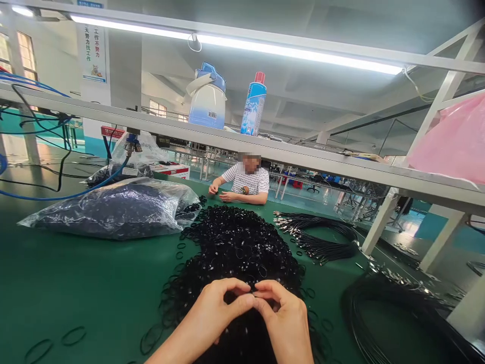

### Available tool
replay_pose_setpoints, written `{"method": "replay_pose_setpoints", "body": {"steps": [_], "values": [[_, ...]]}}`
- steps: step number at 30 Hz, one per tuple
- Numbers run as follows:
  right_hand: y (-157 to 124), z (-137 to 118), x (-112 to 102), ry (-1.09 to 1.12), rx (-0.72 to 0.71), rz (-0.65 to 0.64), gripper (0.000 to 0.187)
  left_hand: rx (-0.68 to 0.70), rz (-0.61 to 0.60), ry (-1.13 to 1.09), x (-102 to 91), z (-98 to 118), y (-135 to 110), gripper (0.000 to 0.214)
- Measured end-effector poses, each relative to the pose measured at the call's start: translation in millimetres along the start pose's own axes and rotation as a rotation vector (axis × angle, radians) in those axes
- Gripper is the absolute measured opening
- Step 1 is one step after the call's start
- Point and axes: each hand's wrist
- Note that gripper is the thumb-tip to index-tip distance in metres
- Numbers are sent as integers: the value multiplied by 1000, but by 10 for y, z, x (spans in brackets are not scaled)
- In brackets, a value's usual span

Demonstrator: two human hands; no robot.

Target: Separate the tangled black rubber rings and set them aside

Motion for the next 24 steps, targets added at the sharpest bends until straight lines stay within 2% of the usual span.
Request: {"method": "replay_pose_setpoints", "body": {"steps": [3, 7, 13, 18, 24], "values": [[13, -12, 12, 72, 46, -24, 17, 1, 18, 43, 18, -40, 10, 27], [36, 43, 27, 284, 134, -131, 25, -25, 60, 52, -6, -58, 36, 27], [65, 128, 6, 495, 222, -258, 34, -20, 25, -2, -3, -65, 23, 33], [82, 113, 15, 545, 249, -256, 33, 12, 48, 7, 14, -85, 33, 28], [88, 121, 14, 622, 308, -234, 35, 144, 173, 60, -14, 14, 19, 12]]}}
Point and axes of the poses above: each hand's wrist, its own y-axis towards the middle knuckle, its own x-axis out of the palm, z = x × y, and after that the axes turned 7 degrees about z, right-handed
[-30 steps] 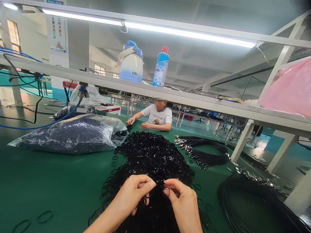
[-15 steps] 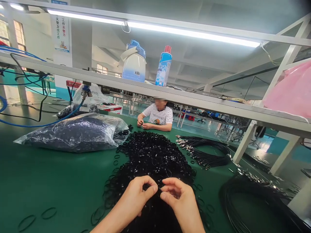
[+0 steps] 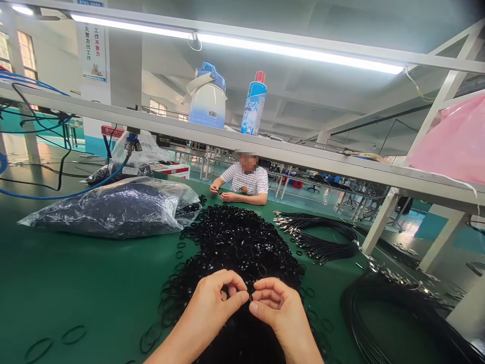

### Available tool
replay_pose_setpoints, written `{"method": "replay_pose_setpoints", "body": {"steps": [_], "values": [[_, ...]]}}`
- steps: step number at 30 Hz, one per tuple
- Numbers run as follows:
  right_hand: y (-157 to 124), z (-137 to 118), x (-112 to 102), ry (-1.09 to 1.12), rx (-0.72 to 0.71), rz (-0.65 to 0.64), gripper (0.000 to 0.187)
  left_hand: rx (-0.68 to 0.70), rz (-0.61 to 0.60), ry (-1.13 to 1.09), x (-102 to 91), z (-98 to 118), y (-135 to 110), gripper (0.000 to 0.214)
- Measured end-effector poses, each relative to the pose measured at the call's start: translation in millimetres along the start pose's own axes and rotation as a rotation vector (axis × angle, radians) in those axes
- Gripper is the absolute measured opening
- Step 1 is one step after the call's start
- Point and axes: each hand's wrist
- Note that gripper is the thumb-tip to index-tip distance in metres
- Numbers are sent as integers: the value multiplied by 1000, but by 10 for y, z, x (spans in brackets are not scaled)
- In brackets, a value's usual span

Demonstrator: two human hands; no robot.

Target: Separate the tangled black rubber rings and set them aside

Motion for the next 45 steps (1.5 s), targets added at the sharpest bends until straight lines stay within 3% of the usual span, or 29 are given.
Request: {"method": "replay_pose_setpoints", "body": {"steps": [5, 12, 15, 20, 28, 45], "values": [[-22, 3, 6, -18, 21, 41, 36, 32, -28, 50, 20, 16, -18, 16], [-14, 26, 48, -36, -13, -4, 23, -23, -34, 57, 33, 10, -34, 15], [-15, 34, 48, -45, -52, -7, 20, -6, -69, 97, 9, 59, -35, 21], [-18, 57, 89, -179, -161, 50, 16, -91, -142, 84, -4, 93, -20, 25], [-116, 16, 196, -397, -356, 210, 17, -102, -105, 83, 19, 52, -1, 21], [-100, 173, 214, -575, -561, 168, 10, 48, -35, 186, 88, -105, -15, 22]]}}
Point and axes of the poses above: each hand's wrist, its own y-axis towards the middle knuckle, its own x-axis out of the palm, z = x × y, and after that the axes turned 7 degrees about z, right-handed
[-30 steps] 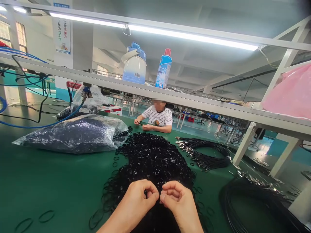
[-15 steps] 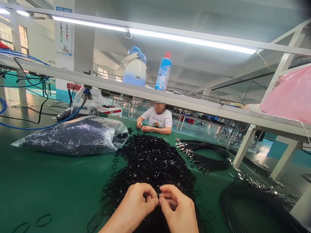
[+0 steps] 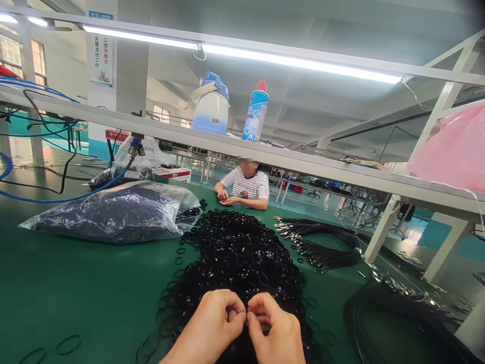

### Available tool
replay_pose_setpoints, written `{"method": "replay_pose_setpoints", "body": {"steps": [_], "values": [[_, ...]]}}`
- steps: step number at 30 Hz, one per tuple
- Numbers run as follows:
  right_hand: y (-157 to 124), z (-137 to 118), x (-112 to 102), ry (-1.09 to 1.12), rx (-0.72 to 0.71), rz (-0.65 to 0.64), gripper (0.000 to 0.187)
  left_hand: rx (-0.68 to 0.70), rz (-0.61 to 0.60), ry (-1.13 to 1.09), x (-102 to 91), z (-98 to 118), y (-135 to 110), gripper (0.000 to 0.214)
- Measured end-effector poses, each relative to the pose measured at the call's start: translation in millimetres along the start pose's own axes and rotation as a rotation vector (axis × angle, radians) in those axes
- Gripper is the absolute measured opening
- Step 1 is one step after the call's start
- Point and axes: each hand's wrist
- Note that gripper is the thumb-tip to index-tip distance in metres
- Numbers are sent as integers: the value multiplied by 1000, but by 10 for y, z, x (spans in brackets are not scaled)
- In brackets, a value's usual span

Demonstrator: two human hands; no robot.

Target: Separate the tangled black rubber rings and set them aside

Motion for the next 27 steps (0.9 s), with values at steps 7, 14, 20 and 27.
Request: {"method": "replay_pose_setpoints", "body": {"steps": [7, 14, 20, 27], "values": [[7, 7, 22, -47, 15, 42, 11, -32, 12, 10, 24, 10, 4, 20], [-42, 105, 85, -120, -31, 52, 11, 7, 50, 34, 26, 26, -23, 22], [47, 52, -75, -243, -15, 167, 13, -77, 47, -32, -55, 19, 13, 16], [197, 225, -375, -367, 80, 83, 11, -241, 10, -159, -125, -86, 103, 17]]}}
Point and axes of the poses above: each hand's wrist, its own y-axis towards the middle knuckle, its own x-axis out of the palm, z = x × y, and after that the axes turned 7 degrees about z, right-handed
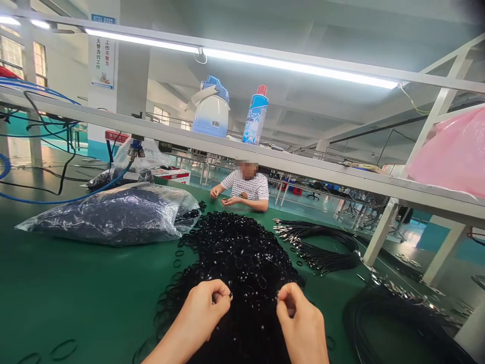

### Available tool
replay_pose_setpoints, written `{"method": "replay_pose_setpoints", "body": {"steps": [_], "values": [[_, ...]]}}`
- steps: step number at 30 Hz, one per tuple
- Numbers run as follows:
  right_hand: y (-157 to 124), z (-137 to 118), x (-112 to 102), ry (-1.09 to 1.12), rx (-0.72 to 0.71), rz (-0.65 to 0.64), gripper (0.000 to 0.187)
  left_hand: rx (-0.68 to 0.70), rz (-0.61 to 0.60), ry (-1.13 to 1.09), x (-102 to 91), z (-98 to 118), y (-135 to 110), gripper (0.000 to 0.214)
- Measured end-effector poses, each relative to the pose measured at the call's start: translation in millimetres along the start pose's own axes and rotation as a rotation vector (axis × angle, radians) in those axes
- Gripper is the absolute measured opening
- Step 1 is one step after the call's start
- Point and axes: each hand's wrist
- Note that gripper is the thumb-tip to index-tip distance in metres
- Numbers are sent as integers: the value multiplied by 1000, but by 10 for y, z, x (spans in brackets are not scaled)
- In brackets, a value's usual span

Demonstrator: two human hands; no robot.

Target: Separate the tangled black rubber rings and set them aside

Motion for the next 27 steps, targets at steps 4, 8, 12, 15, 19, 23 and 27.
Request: {"method": "replay_pose_setpoints", "body": {"steps": [4, 8, 12, 15, 19, 23, 27], "values": [[-57, -13, 41, -174, -210, 50, 28, -72, -66, -101, 22, -6, -13, 27], [-209, -299, 147, 54, -210, 12, 28, -74, -87, -169, 31, 21, -43, 28], [-337, -497, 282, 378, 60, -295, 10, 20, -68, -206, 63, 6, -45, 32], [-315, -457, 302, 475, 161, -284, 14, -14, -69, -191, 99, -59, -9, 39], [-198, -327, 247, 535, 273, -249, 19, -25, -71, -198, 107, -133, 47, 32], [-156, -260, 229, 481, 249, -246, 21, -5, -81, -223, 81, -138, 54, 28], [-152, -214, 196, 447, 177, -194, 23, 9, -94, -295, 71, -80, 31, 34]]}}
Point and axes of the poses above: each hand's wrist, its own y-axis towards the middle knuckle, its own x-axis out of the palm, z = x × y, and after that the axes turned 7 degrees about z, right-handed
